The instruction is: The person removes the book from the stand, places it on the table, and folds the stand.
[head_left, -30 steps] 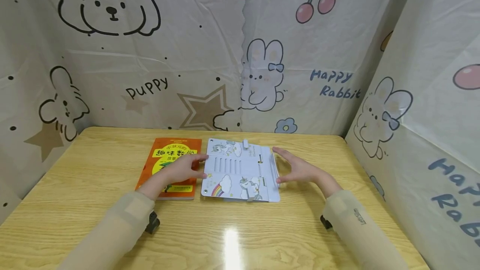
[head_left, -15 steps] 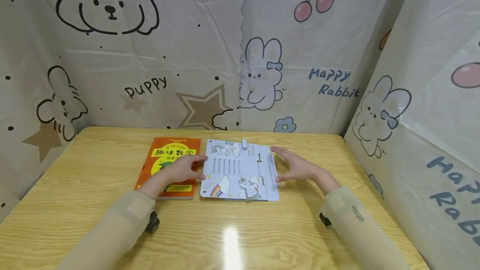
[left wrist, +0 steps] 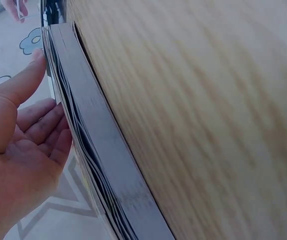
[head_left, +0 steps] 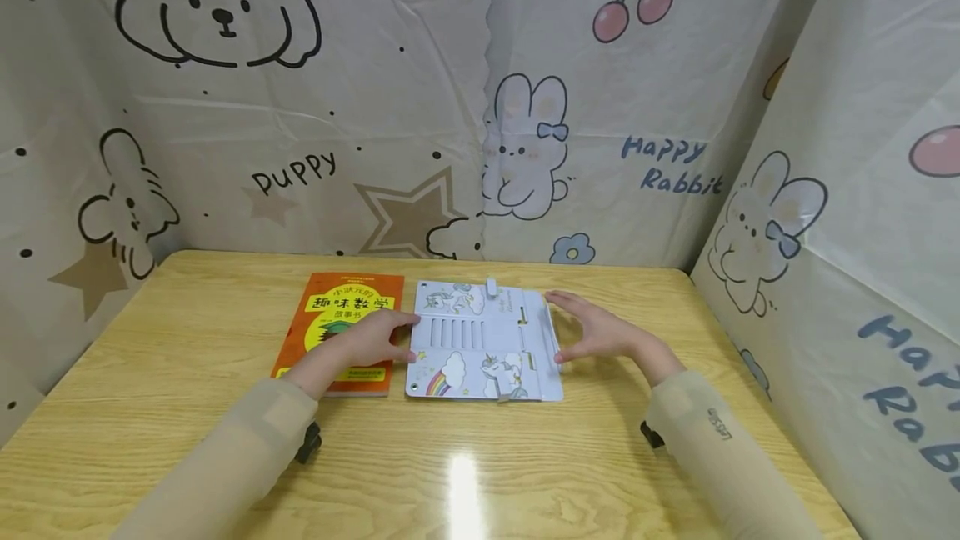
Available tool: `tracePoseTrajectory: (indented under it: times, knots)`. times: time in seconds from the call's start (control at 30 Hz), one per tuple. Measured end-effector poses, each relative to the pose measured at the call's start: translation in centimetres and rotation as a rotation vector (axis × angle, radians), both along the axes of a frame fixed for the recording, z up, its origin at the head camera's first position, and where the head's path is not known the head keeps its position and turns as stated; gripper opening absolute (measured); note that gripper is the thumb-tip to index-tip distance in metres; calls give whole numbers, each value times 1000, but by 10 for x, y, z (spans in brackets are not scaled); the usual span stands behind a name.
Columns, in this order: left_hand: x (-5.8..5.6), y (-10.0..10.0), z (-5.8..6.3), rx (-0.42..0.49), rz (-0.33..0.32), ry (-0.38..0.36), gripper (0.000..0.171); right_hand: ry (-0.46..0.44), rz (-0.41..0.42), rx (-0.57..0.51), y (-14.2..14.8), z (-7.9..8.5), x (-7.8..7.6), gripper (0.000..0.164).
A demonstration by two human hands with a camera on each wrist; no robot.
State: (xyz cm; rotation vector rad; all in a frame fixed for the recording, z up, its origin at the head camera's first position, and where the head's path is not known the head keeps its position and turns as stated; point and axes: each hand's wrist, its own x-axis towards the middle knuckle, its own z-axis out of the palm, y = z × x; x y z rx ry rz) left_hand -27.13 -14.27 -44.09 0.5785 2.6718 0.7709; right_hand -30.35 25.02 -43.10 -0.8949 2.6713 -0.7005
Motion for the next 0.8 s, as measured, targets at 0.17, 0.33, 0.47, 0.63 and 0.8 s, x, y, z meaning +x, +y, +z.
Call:
tracePoseTrajectory:
  times: [0.17,0.33,0.47,0.63,0.8]
  knots:
    - [0,0,0,3,-3,1,69,3,2,1,-2,-1,-1,108]
    - [0,0,0,7,6,-4,69,-4,2,5,-3,-3,-3,109]
    - [-1,0,-1,5,12,-9,69,0,9,11,-5,-3,-3,109]
    - [0,1,0,9,13,-14,69,-11,13,21,-5,-3,-2,109]
    - [0,1,0,6,12,-11,69,-14,13,21,-7,-2,-1,109]
